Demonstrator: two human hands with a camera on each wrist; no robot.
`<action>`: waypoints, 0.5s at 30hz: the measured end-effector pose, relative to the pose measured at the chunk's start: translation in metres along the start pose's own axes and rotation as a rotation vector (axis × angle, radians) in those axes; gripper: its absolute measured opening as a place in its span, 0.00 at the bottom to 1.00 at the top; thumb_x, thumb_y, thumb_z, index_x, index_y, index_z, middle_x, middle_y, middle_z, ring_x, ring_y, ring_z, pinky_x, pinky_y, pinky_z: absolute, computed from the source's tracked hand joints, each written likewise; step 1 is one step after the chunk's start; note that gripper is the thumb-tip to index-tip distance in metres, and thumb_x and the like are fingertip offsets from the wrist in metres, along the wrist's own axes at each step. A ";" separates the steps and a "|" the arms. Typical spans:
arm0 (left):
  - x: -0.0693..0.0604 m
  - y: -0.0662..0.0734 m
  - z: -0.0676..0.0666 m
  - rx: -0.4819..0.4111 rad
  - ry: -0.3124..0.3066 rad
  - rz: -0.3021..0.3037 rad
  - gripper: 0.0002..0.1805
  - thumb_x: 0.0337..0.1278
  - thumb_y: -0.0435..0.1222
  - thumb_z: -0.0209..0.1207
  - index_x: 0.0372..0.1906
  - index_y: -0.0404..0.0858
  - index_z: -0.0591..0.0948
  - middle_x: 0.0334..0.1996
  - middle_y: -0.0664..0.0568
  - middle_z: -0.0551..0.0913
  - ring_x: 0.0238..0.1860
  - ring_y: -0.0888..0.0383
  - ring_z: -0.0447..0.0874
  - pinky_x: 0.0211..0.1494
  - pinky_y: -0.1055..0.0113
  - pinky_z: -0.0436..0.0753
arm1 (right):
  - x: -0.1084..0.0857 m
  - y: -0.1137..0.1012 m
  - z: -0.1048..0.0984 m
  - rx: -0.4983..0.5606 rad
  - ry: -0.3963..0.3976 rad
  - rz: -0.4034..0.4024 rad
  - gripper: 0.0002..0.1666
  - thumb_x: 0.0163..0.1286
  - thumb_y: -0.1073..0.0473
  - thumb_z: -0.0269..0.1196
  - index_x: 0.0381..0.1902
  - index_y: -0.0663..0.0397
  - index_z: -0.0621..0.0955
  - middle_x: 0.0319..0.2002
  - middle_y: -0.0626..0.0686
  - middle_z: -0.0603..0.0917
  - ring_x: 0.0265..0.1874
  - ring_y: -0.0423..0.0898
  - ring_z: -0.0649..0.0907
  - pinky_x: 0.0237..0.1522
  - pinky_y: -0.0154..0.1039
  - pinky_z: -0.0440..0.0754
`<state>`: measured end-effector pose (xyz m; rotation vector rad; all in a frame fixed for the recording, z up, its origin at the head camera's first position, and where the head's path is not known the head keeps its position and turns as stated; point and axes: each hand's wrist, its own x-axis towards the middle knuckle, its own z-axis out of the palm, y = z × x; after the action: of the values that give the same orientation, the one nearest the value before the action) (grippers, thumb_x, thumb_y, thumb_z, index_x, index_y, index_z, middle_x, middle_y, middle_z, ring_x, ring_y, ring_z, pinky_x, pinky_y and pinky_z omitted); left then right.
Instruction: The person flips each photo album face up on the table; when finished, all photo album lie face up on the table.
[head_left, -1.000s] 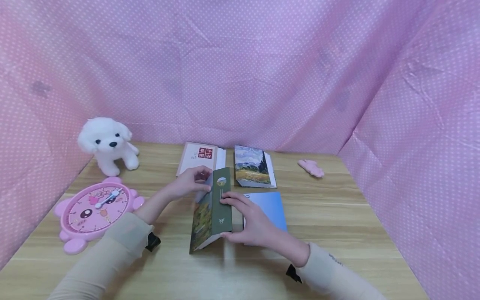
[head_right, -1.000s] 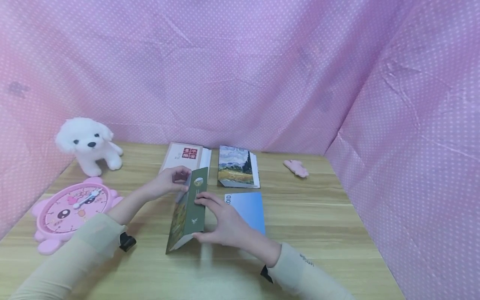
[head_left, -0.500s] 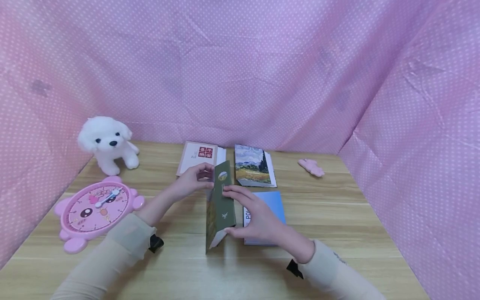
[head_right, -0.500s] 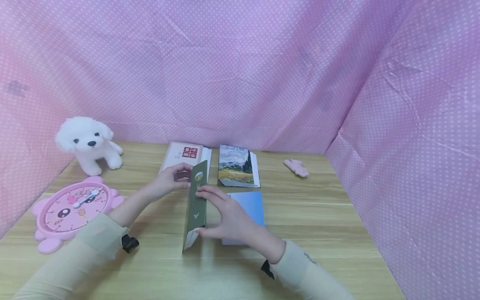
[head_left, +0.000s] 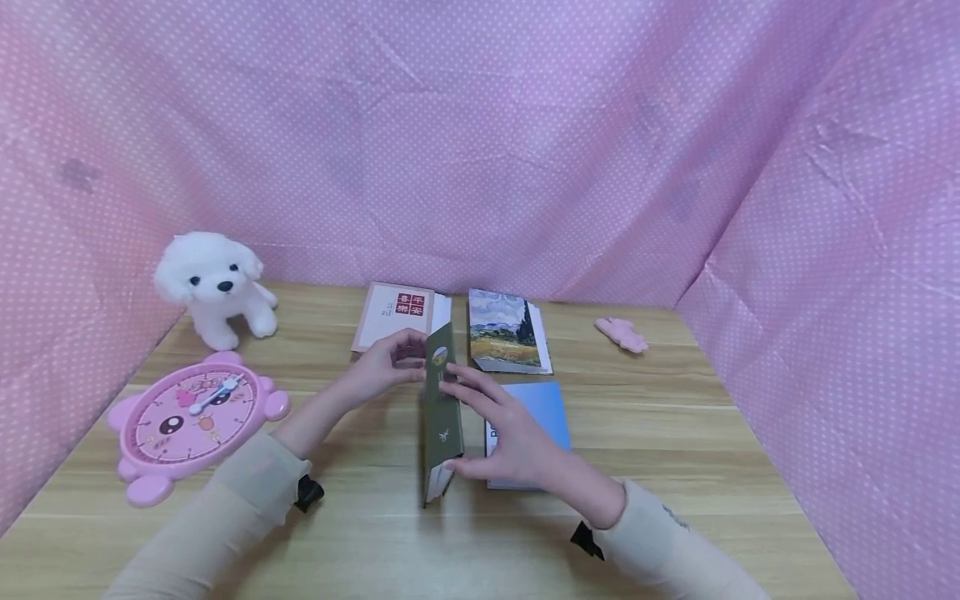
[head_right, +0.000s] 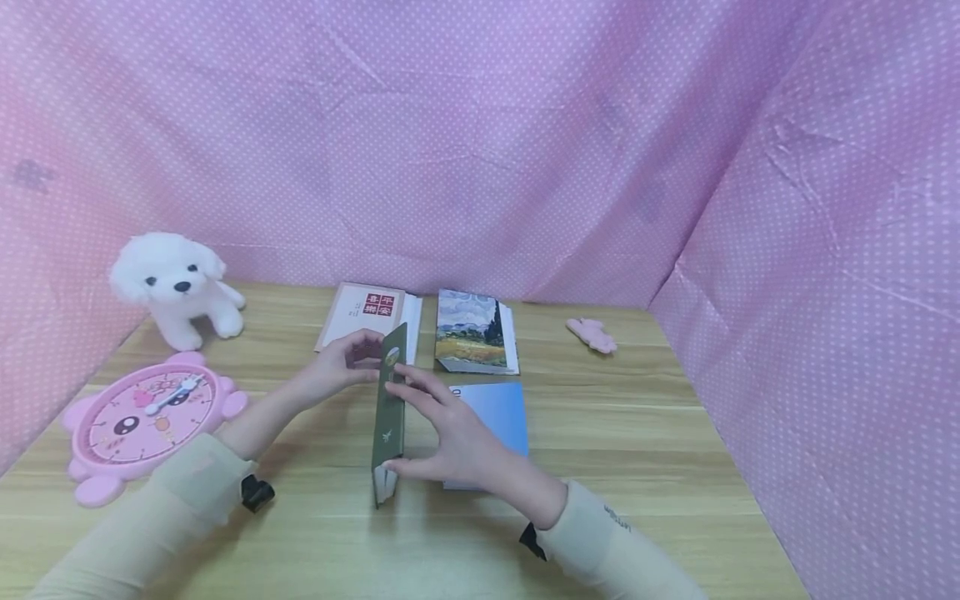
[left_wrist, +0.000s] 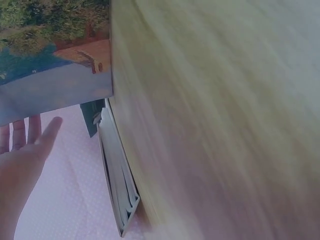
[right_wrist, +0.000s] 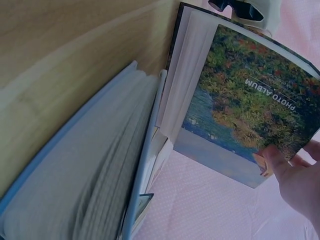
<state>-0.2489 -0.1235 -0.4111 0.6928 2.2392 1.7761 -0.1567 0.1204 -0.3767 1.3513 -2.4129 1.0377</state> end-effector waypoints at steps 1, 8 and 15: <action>-0.001 0.000 -0.001 0.005 0.004 0.011 0.25 0.51 0.32 0.66 0.55 0.35 0.72 0.53 0.41 0.77 0.57 0.44 0.75 0.61 0.53 0.75 | 0.000 0.000 0.001 0.018 0.001 0.000 0.51 0.50 0.48 0.73 0.69 0.53 0.64 0.72 0.53 0.57 0.66 0.48 0.66 0.60 0.46 0.75; -0.003 0.004 -0.006 0.100 0.057 0.090 0.29 0.46 0.31 0.69 0.56 0.36 0.73 0.49 0.41 0.80 0.50 0.47 0.78 0.53 0.54 0.80 | 0.003 -0.002 0.004 0.151 0.012 0.023 0.57 0.47 0.55 0.76 0.71 0.55 0.59 0.72 0.57 0.53 0.65 0.49 0.68 0.60 0.39 0.74; -0.011 0.010 -0.014 0.103 0.002 0.074 0.34 0.47 0.27 0.67 0.63 0.36 0.69 0.54 0.37 0.77 0.42 0.50 0.81 0.44 0.67 0.83 | 0.004 0.000 0.009 0.149 0.006 0.016 0.57 0.47 0.53 0.77 0.71 0.55 0.59 0.71 0.56 0.54 0.66 0.49 0.67 0.61 0.39 0.74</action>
<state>-0.2434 -0.1392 -0.3997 0.8040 2.3500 1.7038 -0.1569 0.1118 -0.3815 1.3736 -2.3876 1.2462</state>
